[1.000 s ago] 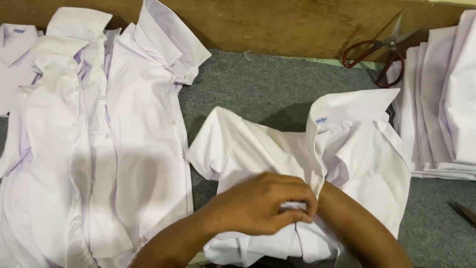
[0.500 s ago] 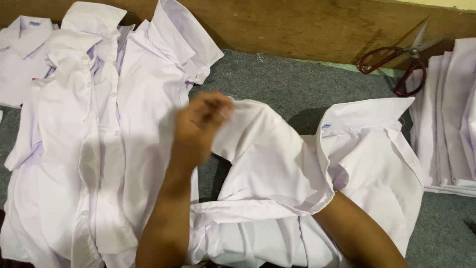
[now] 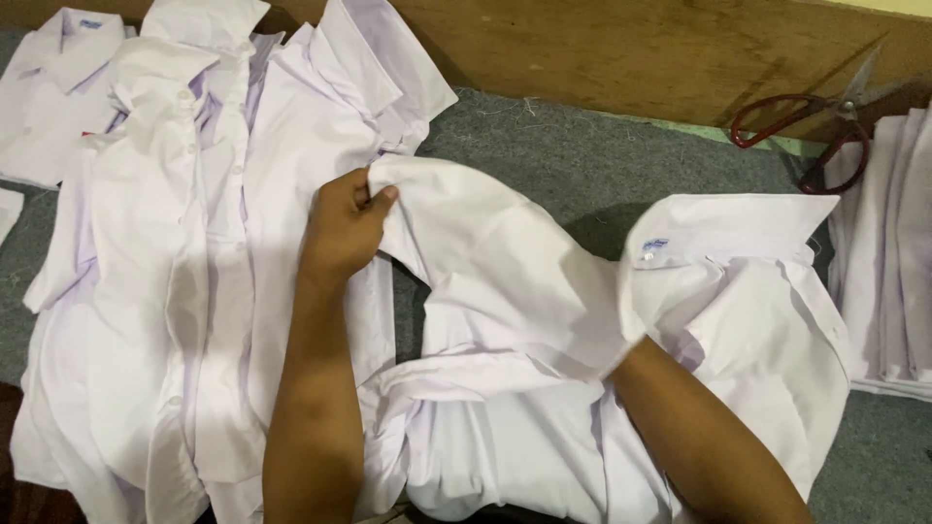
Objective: Trimming loose threads from white shirts using scissors and then folding the shirts neatly.
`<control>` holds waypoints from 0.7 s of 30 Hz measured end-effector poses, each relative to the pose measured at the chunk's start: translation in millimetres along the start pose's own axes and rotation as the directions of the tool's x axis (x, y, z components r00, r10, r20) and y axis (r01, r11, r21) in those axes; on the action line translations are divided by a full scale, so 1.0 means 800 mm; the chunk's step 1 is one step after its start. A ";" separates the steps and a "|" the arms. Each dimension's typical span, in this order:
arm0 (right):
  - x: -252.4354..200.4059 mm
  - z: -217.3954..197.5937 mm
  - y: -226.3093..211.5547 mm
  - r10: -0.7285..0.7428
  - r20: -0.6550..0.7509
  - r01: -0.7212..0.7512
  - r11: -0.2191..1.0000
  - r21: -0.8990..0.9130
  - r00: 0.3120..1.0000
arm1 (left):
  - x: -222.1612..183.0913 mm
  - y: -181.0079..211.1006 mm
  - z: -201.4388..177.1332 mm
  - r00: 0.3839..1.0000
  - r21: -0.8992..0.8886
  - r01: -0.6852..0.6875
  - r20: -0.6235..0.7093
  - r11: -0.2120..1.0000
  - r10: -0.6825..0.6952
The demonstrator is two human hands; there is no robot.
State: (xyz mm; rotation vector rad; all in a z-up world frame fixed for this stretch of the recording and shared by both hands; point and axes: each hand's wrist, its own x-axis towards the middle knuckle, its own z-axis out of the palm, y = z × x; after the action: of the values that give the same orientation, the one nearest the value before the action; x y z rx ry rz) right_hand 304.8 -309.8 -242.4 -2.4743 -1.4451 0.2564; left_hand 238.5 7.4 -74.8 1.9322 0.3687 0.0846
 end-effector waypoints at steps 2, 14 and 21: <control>-0.013 0.000 0.004 0.018 -0.003 -0.018 1.000 -0.017 1.000 | 0.012 -0.017 -0.003 0.990 0.216 0.103 -0.116 0.971 -0.080; -0.046 -0.141 -0.121 0.122 -0.016 -0.123 0.989 -0.080 0.992 | -0.043 0.083 0.037 0.912 0.555 -0.010 -0.335 0.832 0.235; -0.046 -0.145 -0.109 0.134 -0.038 -0.137 0.984 -0.110 0.990 | -0.101 0.115 0.138 0.577 0.330 -0.797 0.170 0.505 0.799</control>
State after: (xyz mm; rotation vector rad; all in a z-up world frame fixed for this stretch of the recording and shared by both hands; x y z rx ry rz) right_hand 247.2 -316.7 -104.1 -2.6593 -1.3146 0.1674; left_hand 206.8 -146.0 -23.7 2.3405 -0.6150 0.6821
